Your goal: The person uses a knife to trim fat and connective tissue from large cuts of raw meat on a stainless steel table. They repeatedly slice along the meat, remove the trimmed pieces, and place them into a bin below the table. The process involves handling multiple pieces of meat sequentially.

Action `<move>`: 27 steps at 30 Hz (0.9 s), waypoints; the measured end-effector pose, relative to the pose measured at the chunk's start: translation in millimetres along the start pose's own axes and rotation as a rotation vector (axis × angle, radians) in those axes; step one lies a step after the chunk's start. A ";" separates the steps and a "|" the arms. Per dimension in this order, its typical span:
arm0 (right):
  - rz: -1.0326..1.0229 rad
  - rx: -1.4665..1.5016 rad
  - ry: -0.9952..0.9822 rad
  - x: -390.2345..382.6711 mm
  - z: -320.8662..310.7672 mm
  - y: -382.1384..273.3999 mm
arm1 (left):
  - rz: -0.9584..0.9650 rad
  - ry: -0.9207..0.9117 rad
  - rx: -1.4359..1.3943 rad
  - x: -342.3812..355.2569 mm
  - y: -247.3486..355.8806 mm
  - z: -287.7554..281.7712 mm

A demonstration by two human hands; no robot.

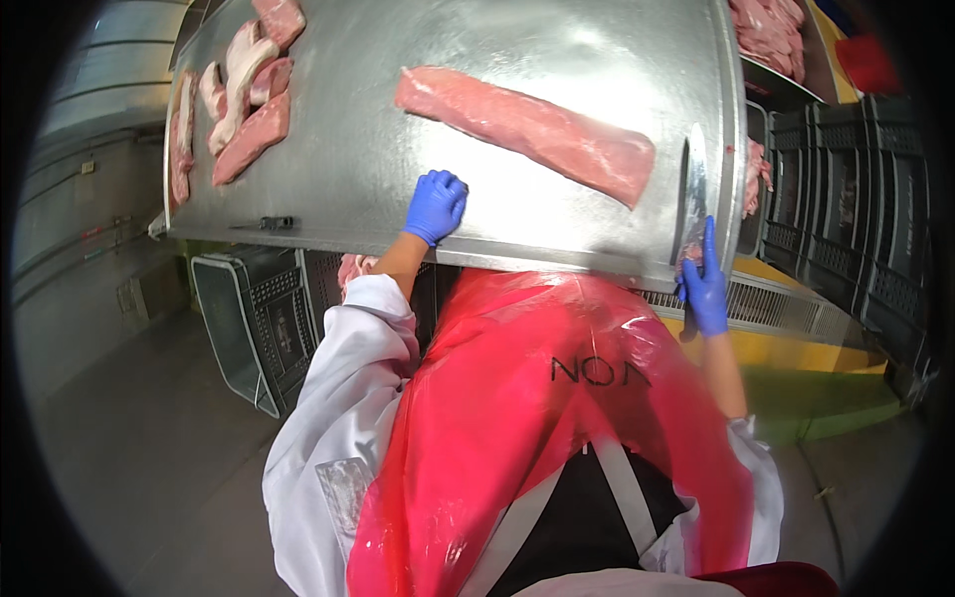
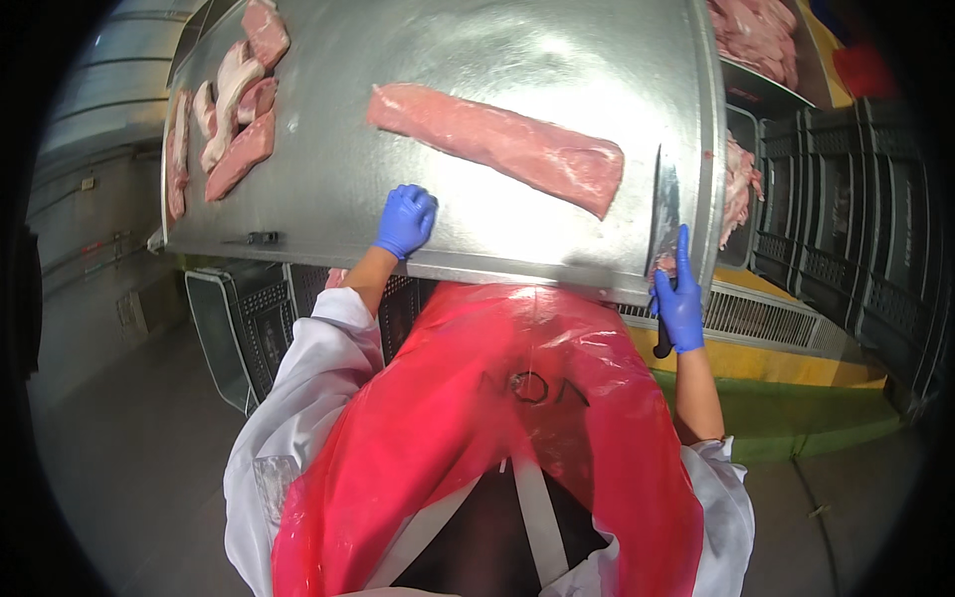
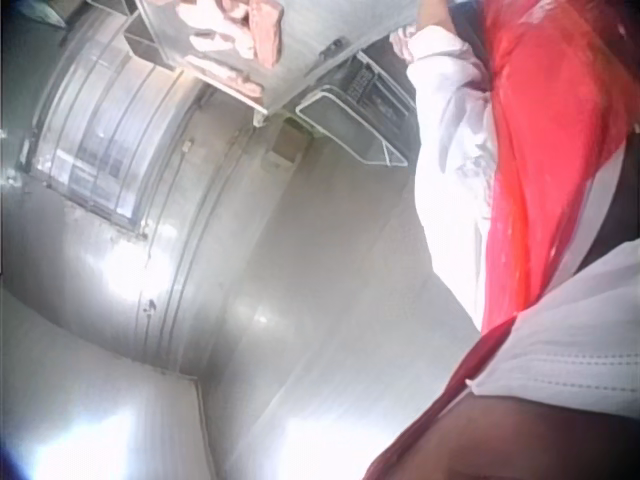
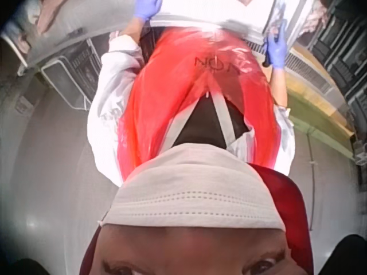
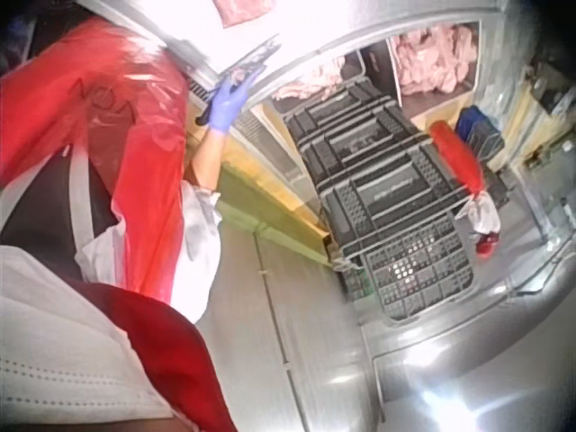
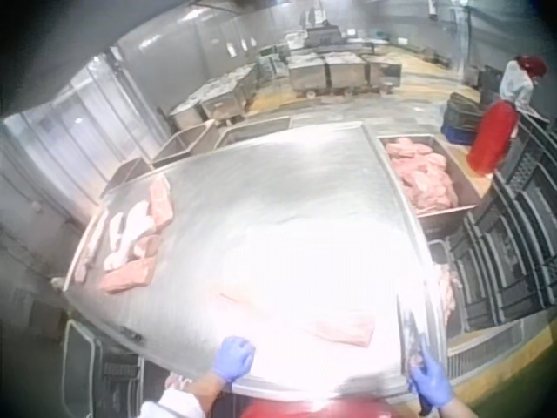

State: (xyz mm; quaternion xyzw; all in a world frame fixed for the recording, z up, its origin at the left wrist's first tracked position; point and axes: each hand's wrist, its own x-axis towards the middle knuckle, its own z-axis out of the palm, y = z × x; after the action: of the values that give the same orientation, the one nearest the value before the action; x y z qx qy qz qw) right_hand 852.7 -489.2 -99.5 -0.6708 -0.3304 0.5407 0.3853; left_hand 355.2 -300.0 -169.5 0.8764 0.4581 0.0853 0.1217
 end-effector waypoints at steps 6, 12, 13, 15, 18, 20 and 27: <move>-0.025 -0.074 -0.007 32.5 33.1 -49.7 | -0.540 0.083 0.071 -148.1 -109.1 -68.8; 0.002 0.035 0.068 23.9 69.6 -63.3 | -0.355 -0.054 0.376 -164.1 -94.1 -138.6; 0.005 0.056 0.072 22.7 73.7 -64.7 | -0.262 -0.052 0.251 -122.6 -73.0 -137.2; 0.008 0.089 0.079 22.2 78.7 -68.1 | -0.056 -0.066 0.055 -11.8 -23.9 -113.2; -0.050 0.132 0.117 17.6 78.6 -70.0 | 0.310 -0.023 -0.061 121.7 69.5 -62.6; -0.077 0.124 0.171 6.8 78.2 -77.6 | 0.417 -0.283 0.010 186.7 115.3 -33.0; -0.044 0.245 0.347 -52.5 40.0 -42.1 | 0.061 -0.345 -0.361 278.8 158.6 -51.5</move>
State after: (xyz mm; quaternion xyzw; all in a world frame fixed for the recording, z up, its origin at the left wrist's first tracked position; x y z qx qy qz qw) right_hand 802.0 -507.5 -42.7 -0.6946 -0.2056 0.4445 0.5270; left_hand 623.5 -150.7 -63.5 0.8554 0.3813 0.0187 0.3501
